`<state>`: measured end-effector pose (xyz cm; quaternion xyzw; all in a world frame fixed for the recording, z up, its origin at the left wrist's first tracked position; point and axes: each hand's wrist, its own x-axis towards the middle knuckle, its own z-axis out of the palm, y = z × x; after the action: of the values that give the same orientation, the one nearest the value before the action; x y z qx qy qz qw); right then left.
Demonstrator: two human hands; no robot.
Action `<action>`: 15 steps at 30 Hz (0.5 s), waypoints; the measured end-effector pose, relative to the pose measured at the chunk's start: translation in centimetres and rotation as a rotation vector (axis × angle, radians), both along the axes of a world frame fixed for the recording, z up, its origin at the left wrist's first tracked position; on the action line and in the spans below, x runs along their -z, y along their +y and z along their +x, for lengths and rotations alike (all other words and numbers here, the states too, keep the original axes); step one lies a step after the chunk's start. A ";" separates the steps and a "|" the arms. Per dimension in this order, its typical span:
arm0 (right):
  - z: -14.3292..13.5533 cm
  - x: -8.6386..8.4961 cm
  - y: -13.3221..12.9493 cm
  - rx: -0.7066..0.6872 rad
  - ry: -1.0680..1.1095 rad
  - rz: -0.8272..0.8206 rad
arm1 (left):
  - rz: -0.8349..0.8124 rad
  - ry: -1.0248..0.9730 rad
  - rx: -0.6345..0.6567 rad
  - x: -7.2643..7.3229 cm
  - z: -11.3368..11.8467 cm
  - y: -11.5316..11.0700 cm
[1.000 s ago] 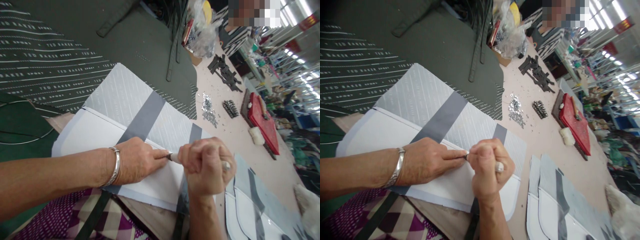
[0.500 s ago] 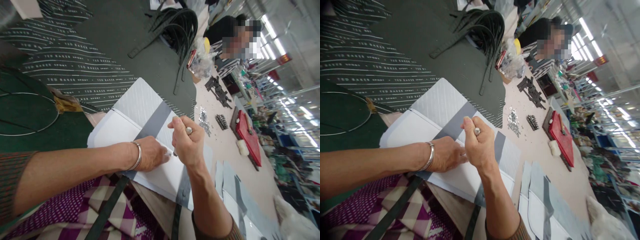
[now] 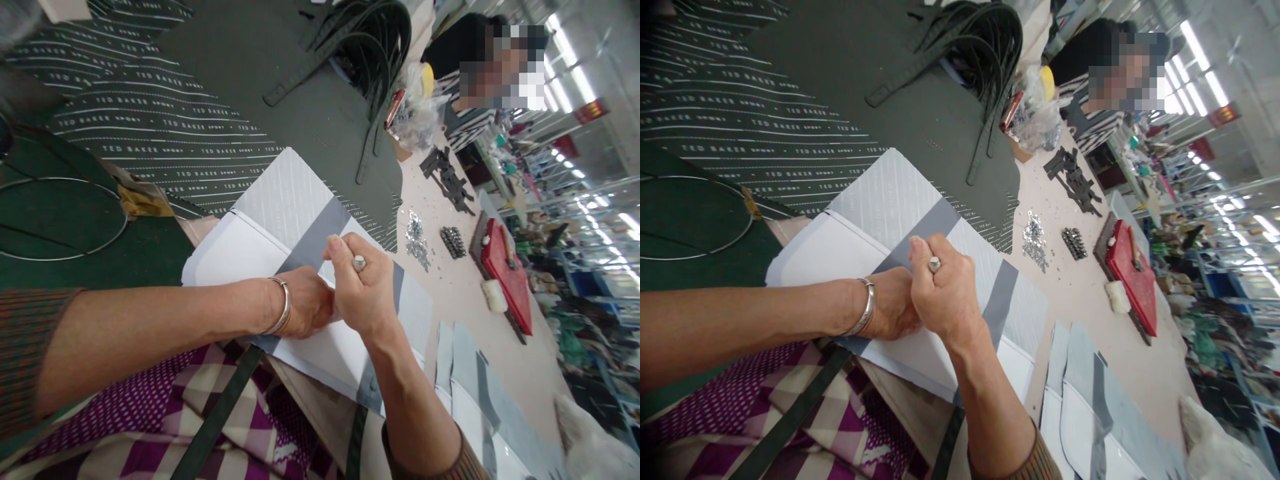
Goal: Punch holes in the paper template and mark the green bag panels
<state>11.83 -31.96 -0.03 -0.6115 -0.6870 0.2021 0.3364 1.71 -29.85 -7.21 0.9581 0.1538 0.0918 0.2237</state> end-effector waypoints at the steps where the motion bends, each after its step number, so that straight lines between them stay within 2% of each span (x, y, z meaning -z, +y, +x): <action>1: 0.2 0.2 -0.3 0.022 0.013 0.013 | 0.003 0.023 0.031 -0.3 -0.1 0.1; 5: 1.7 0.7 -1.4 0.170 0.235 0.027 | 0.037 0.084 0.104 -1.6 -0.7 0.3; 8: 2.4 -0.3 -1.9 0.217 0.427 -0.002 | 0.054 0.087 0.098 -2.1 -0.8 0.2; 11: 2.3 -1.6 -2.4 0.231 0.581 0.190 | 0.063 0.065 0.079 -2.1 -0.7 0.1; 13: 2.2 -1.5 -2.7 0.262 0.656 0.333 | 0.069 0.050 0.070 -1.9 -0.7 0.0; 15: 2.5 -0.6 -3.0 0.315 0.714 0.291 | 0.077 0.042 0.061 -1.7 -0.7 0.0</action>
<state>14.36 -34.91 0.61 -0.5468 -0.4465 0.2482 0.6634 0.99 -29.90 -5.48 0.9719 0.1258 0.0705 0.1860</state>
